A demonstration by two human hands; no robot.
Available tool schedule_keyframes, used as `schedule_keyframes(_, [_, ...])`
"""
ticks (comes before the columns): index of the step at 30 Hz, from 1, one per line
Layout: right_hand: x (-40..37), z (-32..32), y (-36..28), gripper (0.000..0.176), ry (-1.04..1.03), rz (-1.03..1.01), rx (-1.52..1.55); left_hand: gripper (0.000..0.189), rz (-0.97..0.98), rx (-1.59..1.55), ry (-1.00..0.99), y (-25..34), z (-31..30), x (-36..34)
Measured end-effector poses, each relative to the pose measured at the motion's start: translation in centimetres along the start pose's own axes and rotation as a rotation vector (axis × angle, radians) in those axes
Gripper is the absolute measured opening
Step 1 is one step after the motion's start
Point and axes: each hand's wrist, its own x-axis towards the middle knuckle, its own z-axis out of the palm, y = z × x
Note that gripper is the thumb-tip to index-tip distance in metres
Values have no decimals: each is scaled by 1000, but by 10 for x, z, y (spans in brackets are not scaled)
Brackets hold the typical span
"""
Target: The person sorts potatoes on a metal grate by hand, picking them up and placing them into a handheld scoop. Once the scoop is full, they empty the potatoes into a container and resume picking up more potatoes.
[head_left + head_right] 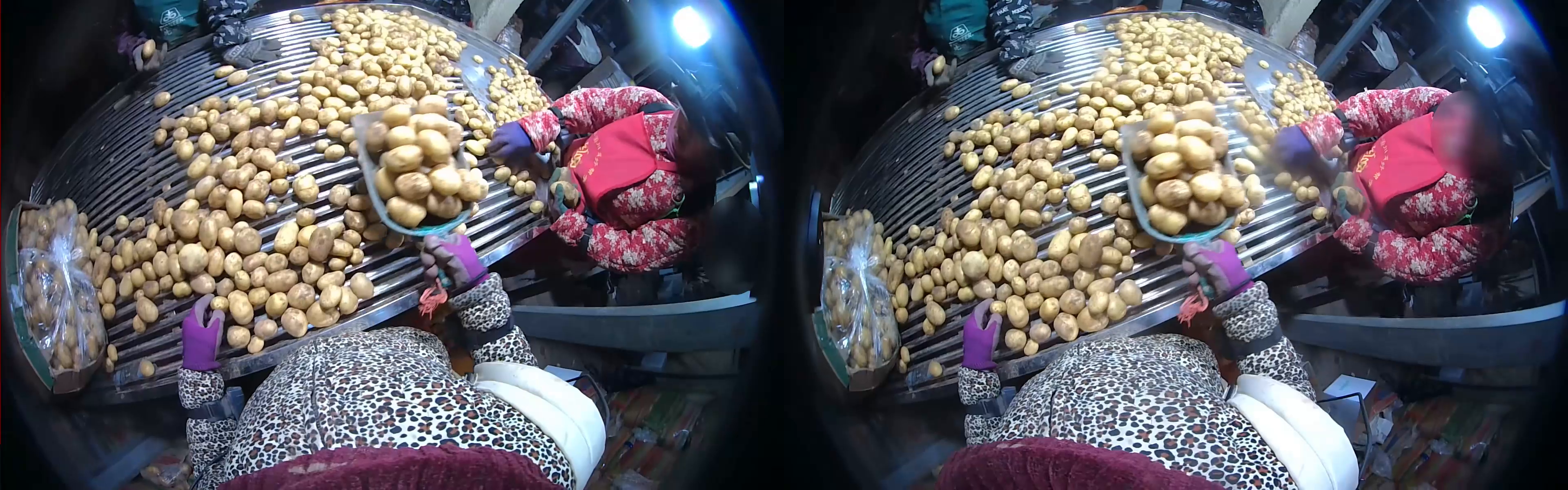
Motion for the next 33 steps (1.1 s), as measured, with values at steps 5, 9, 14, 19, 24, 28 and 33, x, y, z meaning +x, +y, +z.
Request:
schedule_keyframes(5, [20, -41, -15, 24, 178, -43, 119, 37, 2, 23, -19, 7, -7, 1])
schedule_keyframes(9, [39, -64, -19, 21, 248, -49, 179, 39, -12, 69, 20, -1, -1, -1])
schedule_keyframes(14, [54, -92, -10, 21, 320, -43, 239, 40, -26, 43, 42, -5, 0, -5])
schedule_keyframes(19, [63, -110, -13, 22, 290, -65, 265, 40, -76, 36, 34, 4, -1, -8])
schedule_keyframes(24, [76, -131, -11, 19, 228, -95, 386, 40, -63, 70, 33, 2, -1, -7])
schedule_keyframes(28, [80, -136, -15, 21, 272, -141, 377, 38, -77, 51, 18, -3, -1, -7])
schedule_keyframes(33, [105, -163, -8, 32, 342, -133, 293, 38, -25, 54, 38, -12, 1, -9])
